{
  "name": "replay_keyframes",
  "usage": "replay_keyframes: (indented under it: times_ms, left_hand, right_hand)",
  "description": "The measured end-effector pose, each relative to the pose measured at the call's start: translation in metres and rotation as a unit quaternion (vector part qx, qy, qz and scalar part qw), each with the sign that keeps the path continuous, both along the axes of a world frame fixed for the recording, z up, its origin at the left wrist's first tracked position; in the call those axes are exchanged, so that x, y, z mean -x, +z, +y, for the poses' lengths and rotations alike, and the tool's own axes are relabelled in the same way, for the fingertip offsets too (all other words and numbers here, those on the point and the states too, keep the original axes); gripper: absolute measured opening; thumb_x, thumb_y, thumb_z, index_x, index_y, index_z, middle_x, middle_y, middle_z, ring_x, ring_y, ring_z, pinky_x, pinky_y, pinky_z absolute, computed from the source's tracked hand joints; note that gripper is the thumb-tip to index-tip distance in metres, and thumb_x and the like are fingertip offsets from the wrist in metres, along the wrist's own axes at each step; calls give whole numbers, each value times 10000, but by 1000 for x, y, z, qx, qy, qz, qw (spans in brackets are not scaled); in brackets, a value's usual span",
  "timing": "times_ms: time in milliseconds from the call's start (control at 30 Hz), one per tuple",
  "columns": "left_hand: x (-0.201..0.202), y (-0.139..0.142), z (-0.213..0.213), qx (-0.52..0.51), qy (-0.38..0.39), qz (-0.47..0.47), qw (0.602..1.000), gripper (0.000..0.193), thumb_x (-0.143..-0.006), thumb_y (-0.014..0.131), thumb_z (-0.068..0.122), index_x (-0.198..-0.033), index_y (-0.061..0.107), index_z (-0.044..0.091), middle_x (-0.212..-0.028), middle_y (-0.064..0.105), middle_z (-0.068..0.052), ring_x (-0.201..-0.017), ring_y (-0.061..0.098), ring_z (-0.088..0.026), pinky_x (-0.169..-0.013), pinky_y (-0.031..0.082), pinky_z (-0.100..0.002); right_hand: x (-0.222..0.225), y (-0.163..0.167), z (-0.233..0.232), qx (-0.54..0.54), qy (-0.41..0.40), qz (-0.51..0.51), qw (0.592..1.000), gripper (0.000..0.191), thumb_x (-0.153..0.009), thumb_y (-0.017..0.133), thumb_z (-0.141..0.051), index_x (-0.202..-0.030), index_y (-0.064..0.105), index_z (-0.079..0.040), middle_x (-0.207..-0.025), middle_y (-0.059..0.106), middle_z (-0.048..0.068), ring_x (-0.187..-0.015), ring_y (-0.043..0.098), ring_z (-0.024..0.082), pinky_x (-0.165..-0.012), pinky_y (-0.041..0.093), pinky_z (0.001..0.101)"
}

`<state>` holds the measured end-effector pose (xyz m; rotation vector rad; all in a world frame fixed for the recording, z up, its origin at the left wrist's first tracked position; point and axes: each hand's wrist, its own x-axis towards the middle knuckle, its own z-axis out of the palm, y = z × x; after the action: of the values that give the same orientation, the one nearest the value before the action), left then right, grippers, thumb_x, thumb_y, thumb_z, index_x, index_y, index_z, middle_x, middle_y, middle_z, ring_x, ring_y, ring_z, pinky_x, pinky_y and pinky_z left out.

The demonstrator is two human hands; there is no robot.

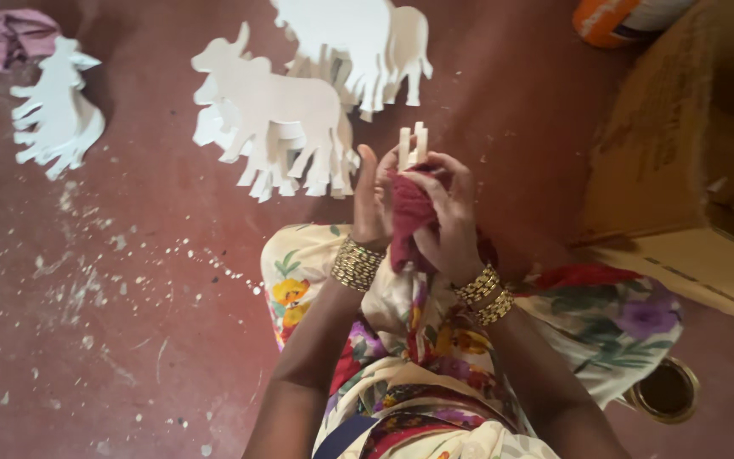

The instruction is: The person sits on the floor and wipes white animal-shaped cutouts one at a time with a maroon cloth, then stacks the wiped pieces with a pile of finished cutouts. Some cutouts have painted black decorative patterns, and the person handles pieces from a cardboard box beside them.

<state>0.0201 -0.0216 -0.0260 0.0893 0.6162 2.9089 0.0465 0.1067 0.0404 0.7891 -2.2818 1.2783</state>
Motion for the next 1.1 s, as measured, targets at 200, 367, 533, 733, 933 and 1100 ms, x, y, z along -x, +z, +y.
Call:
replay_keyframes:
  times_ms: [200, 367, 533, 733, 933, 1100]
  left_hand:
    - [-3, 11, -16, 42, 7, -17, 999, 797, -1013, 432, 670, -1472, 441, 19, -1283, 639, -232, -1115, 667, -265, -996, 543, -391]
    - [-9, -11, -36, 25, 66, -6, 997, 696, -1067, 488, 577, -1451, 461, -2, -1272, 629, -233, -1086, 681, -255, -974, 572, -389]
    - [-1, -30, -51, 301, 86, 28, 949, 586, -1032, 608, 289, -1520, 419, 23, -1454, 543, -150, -1169, 578, -182, -998, 485, -352]
    - [6, -29, -55, 508, 120, 12, 853, 578, -1104, 474, 353, -1548, 426, -14, -1455, 591, -135, -1337, 556, -192, -1127, 452, -305]
    - [-13, -15, -70, 665, 180, 117, 715, 705, -965, 731, 252, -1509, 403, -55, -1440, 556, -224, -1323, 552, -259, -1087, 459, -365]
    - [-27, 0, -80, 700, 125, 35, 703, 743, -841, 734, 112, -1525, 450, 52, -1176, 745, -179, -1026, 745, -213, -874, 597, -329]
  right_hand:
    - [0, -39, -21, 1, -19, -3, 1000, 501, -726, 683, -43, -1226, 651, -31, -1222, 516, 167, -1209, 566, 371, -1054, 493, 463]
    - [4, -128, -24, 94, -22, -90, 991, 352, -960, 680, -115, -1298, 622, -37, -1208, 625, 189, -1134, 654, 346, -981, 538, 392]
    - [40, -179, -11, 118, -102, -300, 941, 388, -926, 693, -165, -1279, 625, -19, -1150, 731, 212, -1083, 711, 320, -920, 551, 374]
    - [22, -125, -44, 154, -56, -182, 970, 430, -966, 615, -120, -1367, 552, 24, -1247, 667, 216, -1153, 675, 318, -1004, 538, 382]
    - [41, -122, -62, 114, -98, -98, 984, 390, -960, 648, -67, -1342, 583, -17, -1292, 630, 193, -1226, 623, 341, -1069, 504, 422]
    - [110, -152, -38, 112, -123, -149, 975, 475, -813, 591, 93, -1249, 690, -67, -1219, 666, 151, -1154, 655, 348, -1005, 543, 413]
